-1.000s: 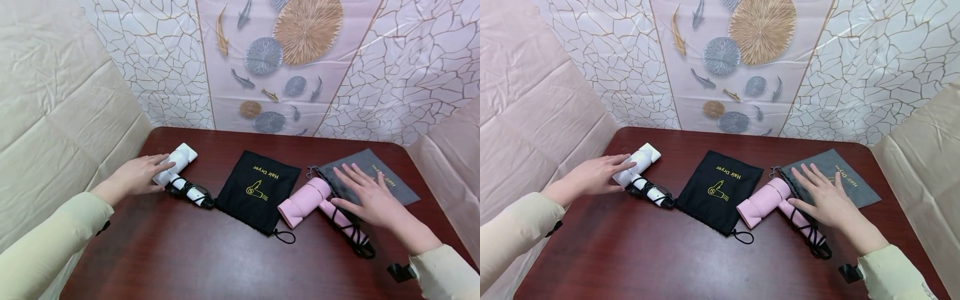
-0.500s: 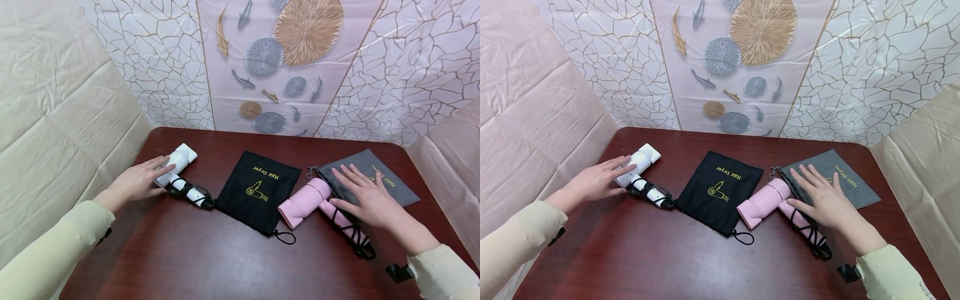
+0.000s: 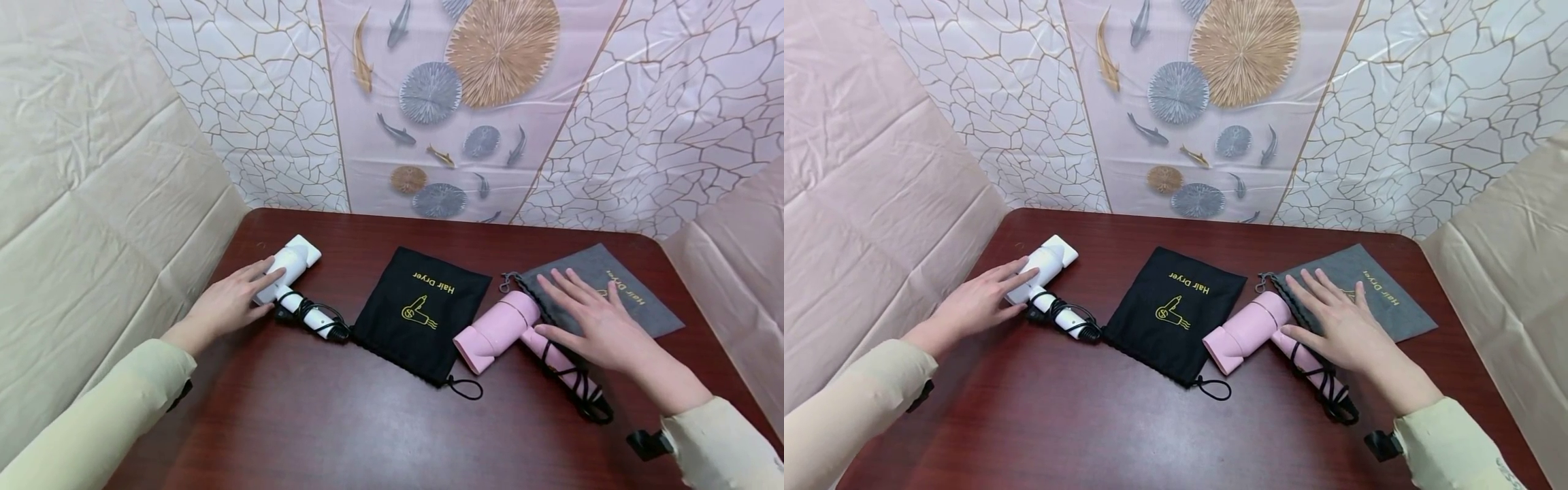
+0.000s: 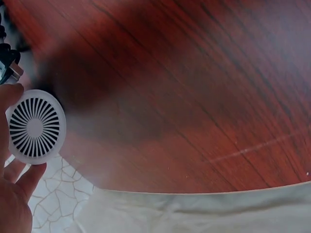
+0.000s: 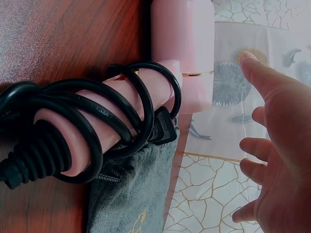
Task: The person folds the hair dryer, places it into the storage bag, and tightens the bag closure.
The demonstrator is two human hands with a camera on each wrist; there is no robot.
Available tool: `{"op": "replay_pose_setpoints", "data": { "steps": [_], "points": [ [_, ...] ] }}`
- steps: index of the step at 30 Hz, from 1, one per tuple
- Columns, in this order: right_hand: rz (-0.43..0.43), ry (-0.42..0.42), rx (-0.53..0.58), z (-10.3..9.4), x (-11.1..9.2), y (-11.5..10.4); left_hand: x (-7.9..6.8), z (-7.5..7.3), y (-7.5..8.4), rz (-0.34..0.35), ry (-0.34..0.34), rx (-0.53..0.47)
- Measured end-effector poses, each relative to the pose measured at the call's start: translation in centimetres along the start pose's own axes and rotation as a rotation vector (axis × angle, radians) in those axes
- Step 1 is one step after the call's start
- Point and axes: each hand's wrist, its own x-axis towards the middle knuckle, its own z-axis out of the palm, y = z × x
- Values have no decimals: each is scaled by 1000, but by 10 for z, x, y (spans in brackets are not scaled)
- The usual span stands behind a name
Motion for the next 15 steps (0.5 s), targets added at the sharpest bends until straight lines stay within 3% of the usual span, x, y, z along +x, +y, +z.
{"op": "replay_pose_setpoints", "data": {
  "steps": [6,15],
  "points": [
    [-21,4,7,0,1,-2,-2,3,5,-33,47,12],
    [-42,-6,7,0,1,-9,-5,6,23,-167,96,64]
  ]
}}
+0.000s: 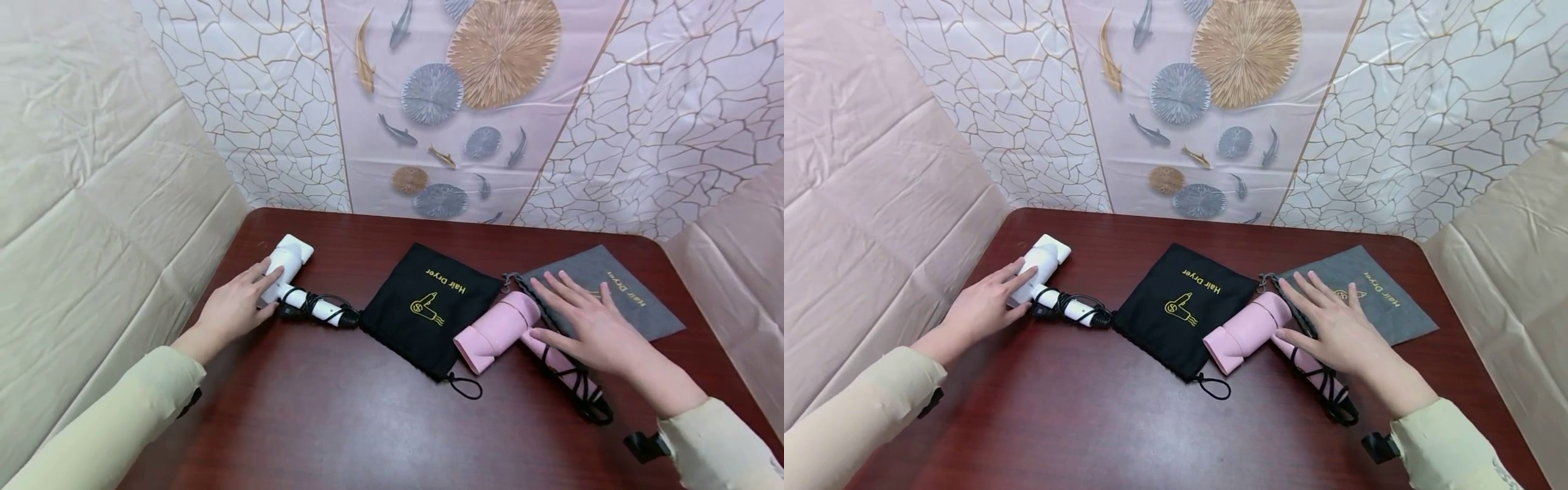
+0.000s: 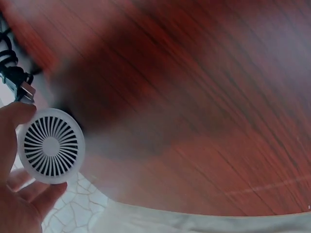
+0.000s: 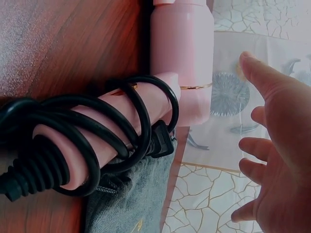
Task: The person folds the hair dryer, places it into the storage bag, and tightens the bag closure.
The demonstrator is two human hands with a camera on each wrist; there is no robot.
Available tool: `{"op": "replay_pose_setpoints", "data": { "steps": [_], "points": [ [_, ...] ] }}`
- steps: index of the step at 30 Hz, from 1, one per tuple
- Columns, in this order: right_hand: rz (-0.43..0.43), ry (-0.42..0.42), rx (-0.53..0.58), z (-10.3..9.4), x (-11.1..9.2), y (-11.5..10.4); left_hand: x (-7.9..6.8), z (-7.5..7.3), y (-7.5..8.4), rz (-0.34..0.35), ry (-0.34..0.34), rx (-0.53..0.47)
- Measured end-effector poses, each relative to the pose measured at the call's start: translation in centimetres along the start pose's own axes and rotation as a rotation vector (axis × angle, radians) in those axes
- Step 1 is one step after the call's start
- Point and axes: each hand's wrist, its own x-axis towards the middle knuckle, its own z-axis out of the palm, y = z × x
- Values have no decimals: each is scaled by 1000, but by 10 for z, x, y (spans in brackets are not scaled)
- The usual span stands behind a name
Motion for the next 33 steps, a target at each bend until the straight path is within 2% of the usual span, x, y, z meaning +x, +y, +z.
{"op": "replay_pose_setpoints", "data": {
  "steps": [5,11,16,18,22,27,30,33],
  "points": [
    [5,-19,22,0,0,-3,-2,2,13,-52,12,24],
    [27,-68,31,-2,2,-6,-6,4,23,-111,-5,31],
    [30,-78,28,-2,3,-7,-5,-2,23,-115,-18,26],
    [29,-77,29,-2,2,-7,-3,-9,21,-100,-49,7],
    [28,-83,30,-2,3,-7,5,-31,9,-32,-126,-17],
    [31,-90,29,-1,5,-7,22,-63,-11,145,-204,32],
    [28,-83,28,-1,5,-7,32,-73,-18,236,-231,93],
    [22,-77,28,0,6,-7,39,-75,-21,299,-248,161]
  ]
}}
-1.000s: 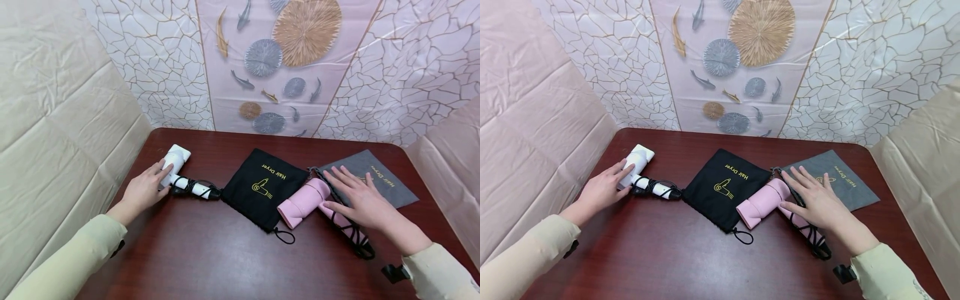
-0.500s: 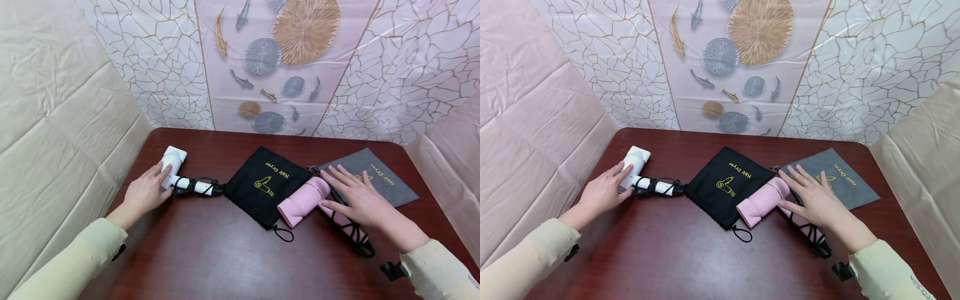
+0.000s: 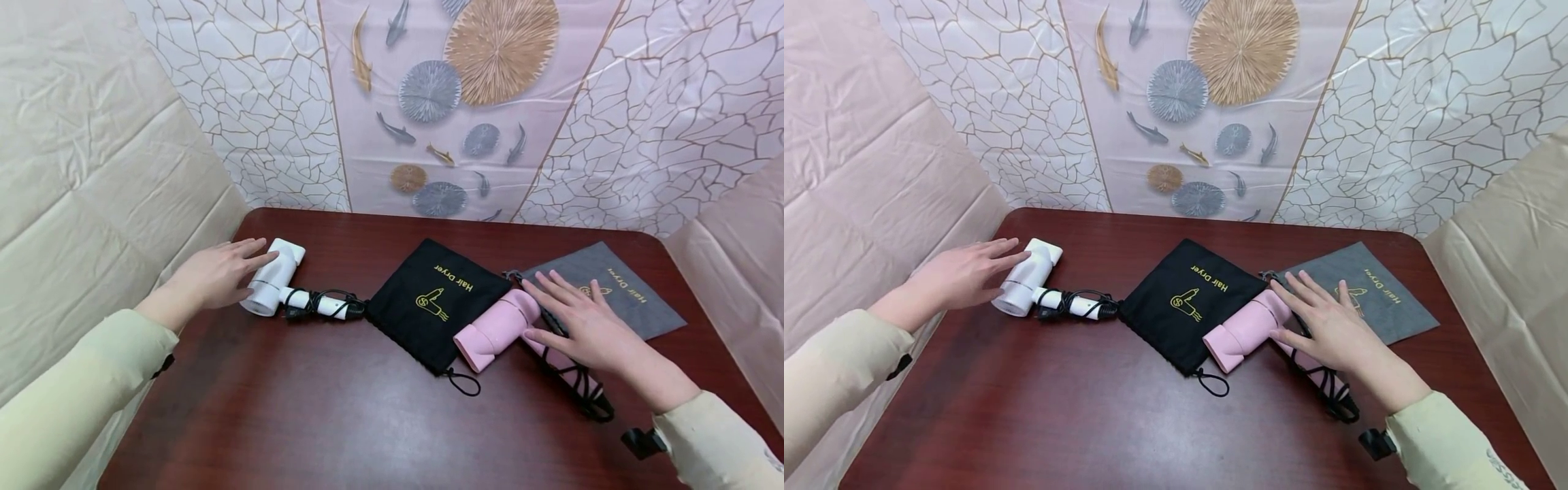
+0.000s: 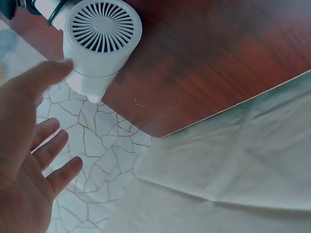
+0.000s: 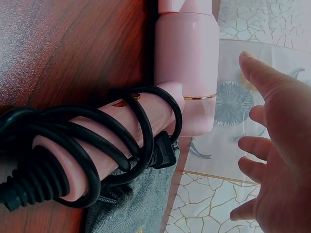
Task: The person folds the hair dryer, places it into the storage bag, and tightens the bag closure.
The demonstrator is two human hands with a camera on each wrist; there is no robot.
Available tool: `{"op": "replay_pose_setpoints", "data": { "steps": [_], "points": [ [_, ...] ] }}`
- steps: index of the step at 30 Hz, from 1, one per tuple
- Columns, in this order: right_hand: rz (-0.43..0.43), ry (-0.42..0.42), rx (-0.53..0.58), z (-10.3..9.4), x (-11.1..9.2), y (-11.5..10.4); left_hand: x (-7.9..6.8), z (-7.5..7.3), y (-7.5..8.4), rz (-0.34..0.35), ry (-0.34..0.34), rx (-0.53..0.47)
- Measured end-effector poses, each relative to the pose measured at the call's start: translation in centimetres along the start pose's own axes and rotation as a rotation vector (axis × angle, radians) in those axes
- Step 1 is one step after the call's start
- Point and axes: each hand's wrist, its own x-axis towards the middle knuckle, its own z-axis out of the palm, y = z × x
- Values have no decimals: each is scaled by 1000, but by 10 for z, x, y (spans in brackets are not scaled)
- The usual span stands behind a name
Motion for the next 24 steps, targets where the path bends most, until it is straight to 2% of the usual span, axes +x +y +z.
{"op": "replay_pose_setpoints", "data": {
  "steps": [9,18,24],
  "points": [
    [6,-7,-6,0,-2,3,9,3,-4,87,-66,202],
    [20,-25,7,1,-2,1,9,13,-11,150,-90,263],
    [16,-21,12,2,-1,0,7,17,-14,143,-91,248]
  ]
}}
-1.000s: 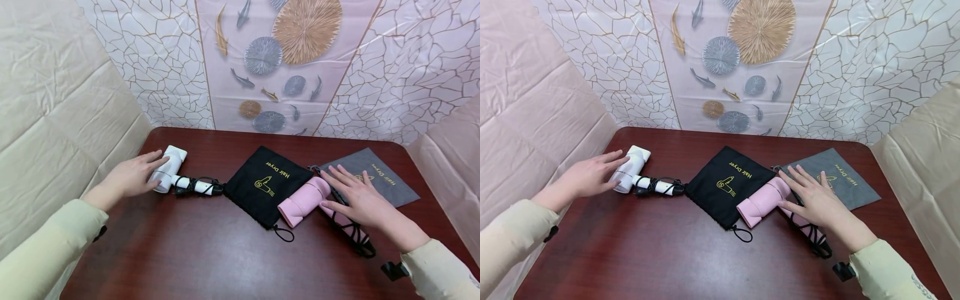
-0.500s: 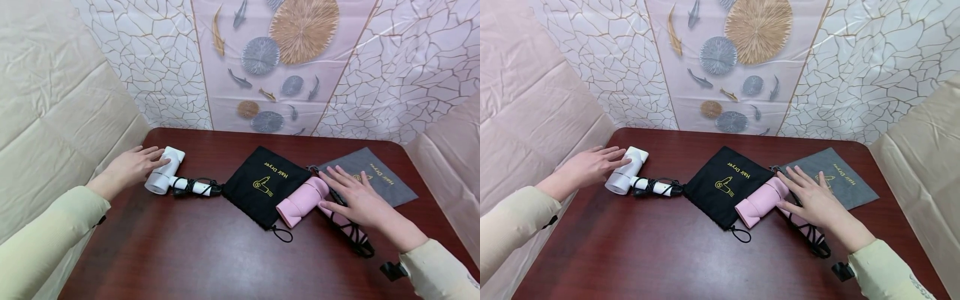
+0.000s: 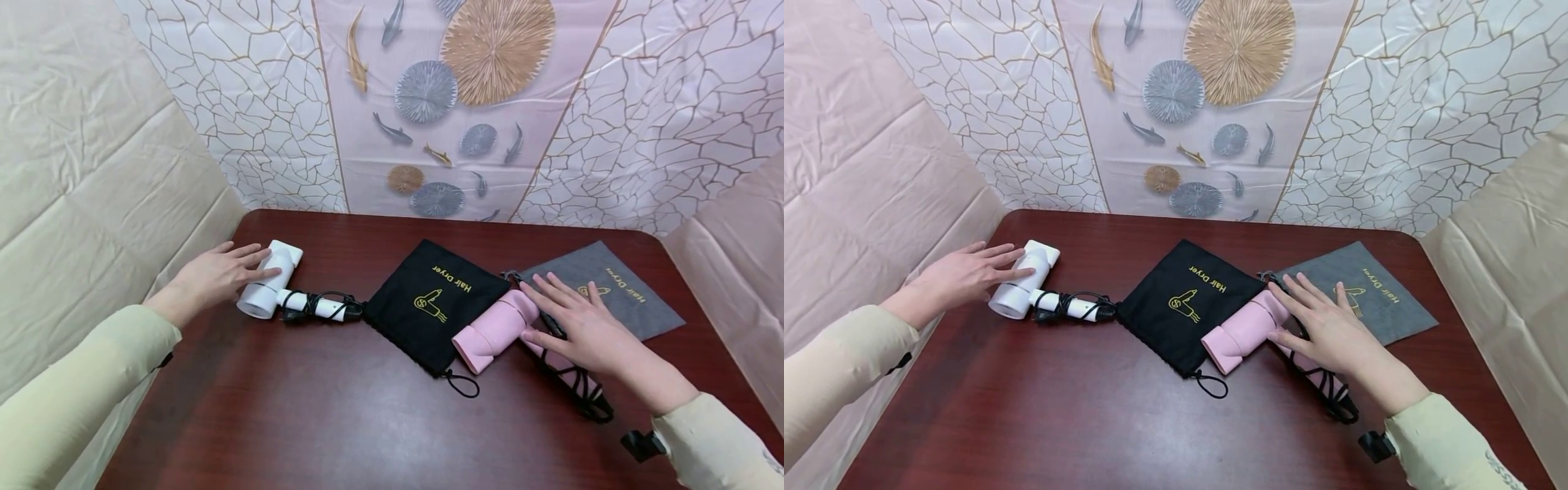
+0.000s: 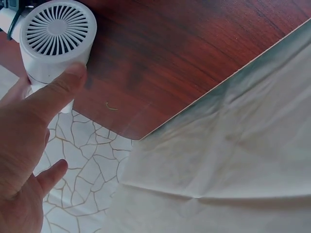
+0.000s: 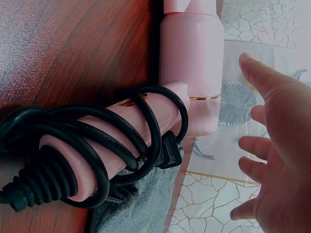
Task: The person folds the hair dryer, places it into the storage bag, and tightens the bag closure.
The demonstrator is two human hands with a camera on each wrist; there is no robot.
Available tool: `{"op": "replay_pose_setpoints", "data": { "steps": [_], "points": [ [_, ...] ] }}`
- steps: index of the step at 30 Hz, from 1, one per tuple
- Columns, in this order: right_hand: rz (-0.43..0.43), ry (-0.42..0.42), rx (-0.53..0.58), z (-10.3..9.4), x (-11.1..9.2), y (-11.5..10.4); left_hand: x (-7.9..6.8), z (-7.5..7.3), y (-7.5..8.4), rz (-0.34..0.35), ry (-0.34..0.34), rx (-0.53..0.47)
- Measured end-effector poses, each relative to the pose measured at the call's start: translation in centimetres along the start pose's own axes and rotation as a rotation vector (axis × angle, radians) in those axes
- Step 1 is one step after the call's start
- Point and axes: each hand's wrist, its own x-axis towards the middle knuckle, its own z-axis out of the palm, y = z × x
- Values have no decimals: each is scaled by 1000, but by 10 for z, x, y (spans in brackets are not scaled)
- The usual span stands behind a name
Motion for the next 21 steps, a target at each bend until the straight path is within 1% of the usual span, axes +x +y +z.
{"op": "replay_pose_setpoints", "data": {
  "steps": [6,9,17,21],
  "points": [
    [-12,10,7,1,0,-1,-3,3,1,-18,-3,-21],
    [-17,16,6,1,-1,-1,-6,4,3,-23,3,-52],
    [-40,44,0,3,-2,-1,-7,8,17,-81,67,-272],
    [-54,58,-4,3,-1,-2,-5,10,26,-109,96,-309]
  ]
}}
